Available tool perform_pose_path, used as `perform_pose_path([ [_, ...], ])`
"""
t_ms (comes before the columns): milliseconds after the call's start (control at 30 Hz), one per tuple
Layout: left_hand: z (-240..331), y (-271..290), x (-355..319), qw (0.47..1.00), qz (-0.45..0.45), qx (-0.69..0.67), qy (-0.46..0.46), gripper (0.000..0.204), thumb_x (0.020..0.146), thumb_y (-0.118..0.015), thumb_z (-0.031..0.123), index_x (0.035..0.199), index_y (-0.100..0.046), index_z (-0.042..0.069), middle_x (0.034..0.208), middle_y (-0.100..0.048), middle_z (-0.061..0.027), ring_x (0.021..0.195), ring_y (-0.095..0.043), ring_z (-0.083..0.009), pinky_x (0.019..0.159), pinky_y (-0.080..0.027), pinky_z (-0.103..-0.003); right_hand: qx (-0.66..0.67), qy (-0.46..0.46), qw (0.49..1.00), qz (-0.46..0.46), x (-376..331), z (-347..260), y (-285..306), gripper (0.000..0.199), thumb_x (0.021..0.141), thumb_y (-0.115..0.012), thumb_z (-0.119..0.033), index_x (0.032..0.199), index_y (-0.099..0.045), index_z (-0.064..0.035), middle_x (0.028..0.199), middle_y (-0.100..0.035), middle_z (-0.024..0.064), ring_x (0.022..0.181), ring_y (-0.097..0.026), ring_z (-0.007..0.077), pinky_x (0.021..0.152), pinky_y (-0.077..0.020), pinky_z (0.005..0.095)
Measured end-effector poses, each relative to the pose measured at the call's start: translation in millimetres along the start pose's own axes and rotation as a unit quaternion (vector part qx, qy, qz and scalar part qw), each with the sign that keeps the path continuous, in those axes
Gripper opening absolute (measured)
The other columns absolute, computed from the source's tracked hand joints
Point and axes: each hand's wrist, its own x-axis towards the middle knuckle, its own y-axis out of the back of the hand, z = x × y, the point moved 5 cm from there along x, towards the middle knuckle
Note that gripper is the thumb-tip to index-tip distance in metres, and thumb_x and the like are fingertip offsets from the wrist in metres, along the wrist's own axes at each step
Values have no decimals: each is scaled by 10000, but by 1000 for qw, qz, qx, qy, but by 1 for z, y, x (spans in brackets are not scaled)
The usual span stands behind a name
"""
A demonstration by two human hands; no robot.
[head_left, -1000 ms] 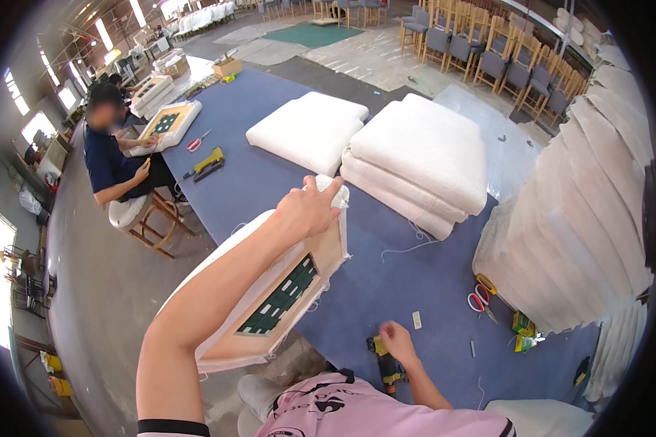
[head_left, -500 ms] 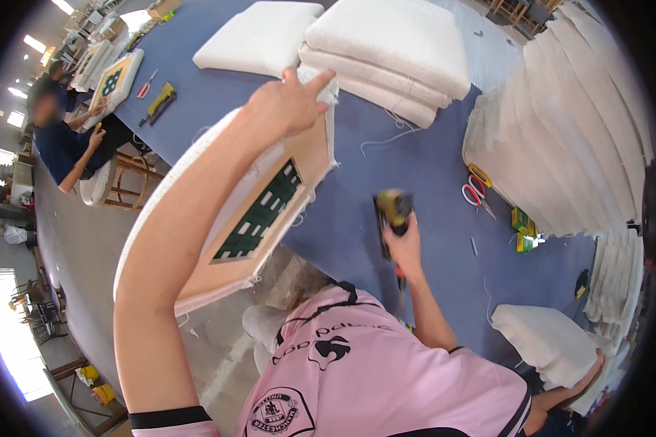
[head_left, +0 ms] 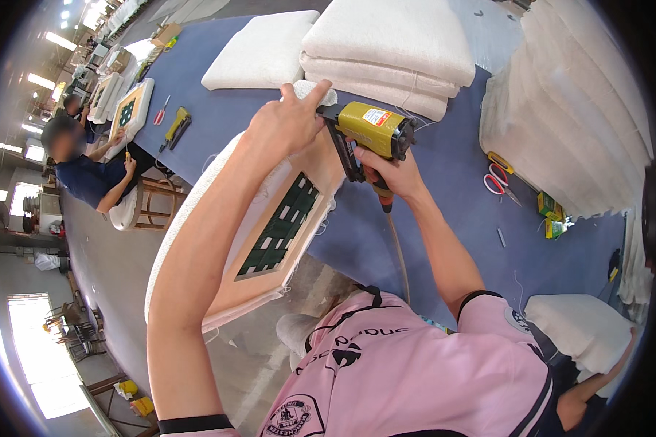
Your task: The person wraps white fabric around rectangular foam cushions and secures it using a pneumatic staple gun. They repeatedly pull the fabric taut, staple the edges, and flip the cushions to work on different sides. The person also stacks finished cushions and handles loose foam pieces on the workbench.
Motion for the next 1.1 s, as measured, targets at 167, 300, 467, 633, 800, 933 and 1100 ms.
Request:
perform_pose_path([
  [167,0,1,5,999,-34,-16,15,647,1044,-552,323,1614,-246,328,1424,-442,-424,970,-705,-524,853,-601,-529,-35,-25,999,-15,2,7,7,299,923,-757,-169,1175,-714,-16,707,-616,-13,537,-512,58,499,-407,251],
  [300,0,5,6,999,-32,-4,23,643,1041,-553,328,1608,-249,328,1424,-443,-416,989,-697,-532,859,-598,-538,-23,-26,999,-40,6,2,8,294,928,-750,-184,1177,-720,-32,719,-618,-15,536,-506,54,488,-402,247],
  [467,6,4,4,1000,12,-7,3,673,1002,-634,358,1591,-321,270,1311,-523,-425,966,-707,-533,780,-620,-516,-24,-58,996,-57,10,2,17,270,936,-740,-202,1164,-728,-57,730,-618,-21,530,-494,52,483,-404,250],
  [633,6,1,5,999,-27,-2,33,662,1029,-570,337,1601,-238,360,1423,-457,-377,1042,-680,-538,890,-586,-549,-74,-50,994,-59,10,1,17,280,960,-693,-167,1208,-694,-38,596,-507,-28,494,-465,65,475,-375,254],
  [800,3,3,7,998,-41,-11,44,683,1014,-601,328,1596,-244,365,1380,-489,-350,1045,-681,-531,916,-573,-544,-60,-38,997,-29,10,1,10,269,960,-719,-215,1164,-704,-40,631,-549,-26,500,-474,60,475,-384,251],
  [933,3,4,5,997,-53,-17,54,781,964,-689,299,1598,-238,361,1373,-490,-348,1051,-677,-533,918,-569,-547,-28,-63,996,-61,11,5,5,257,949,-750,-236,1109,-714,-38,689,-593,-22,514,-489,55,479,-394,249],
  [1100,1,3,7,999,-36,0,23,798,927,-736,303,1582,-280,298,1394,-472,-399,1038,-681,-539,866,-591,-534,-58,-9,997,-44,4,-3,-6,408,871,-806,-197,1209,-683,-5,799,-680,21,616,-569,72,554,-487,279],
])
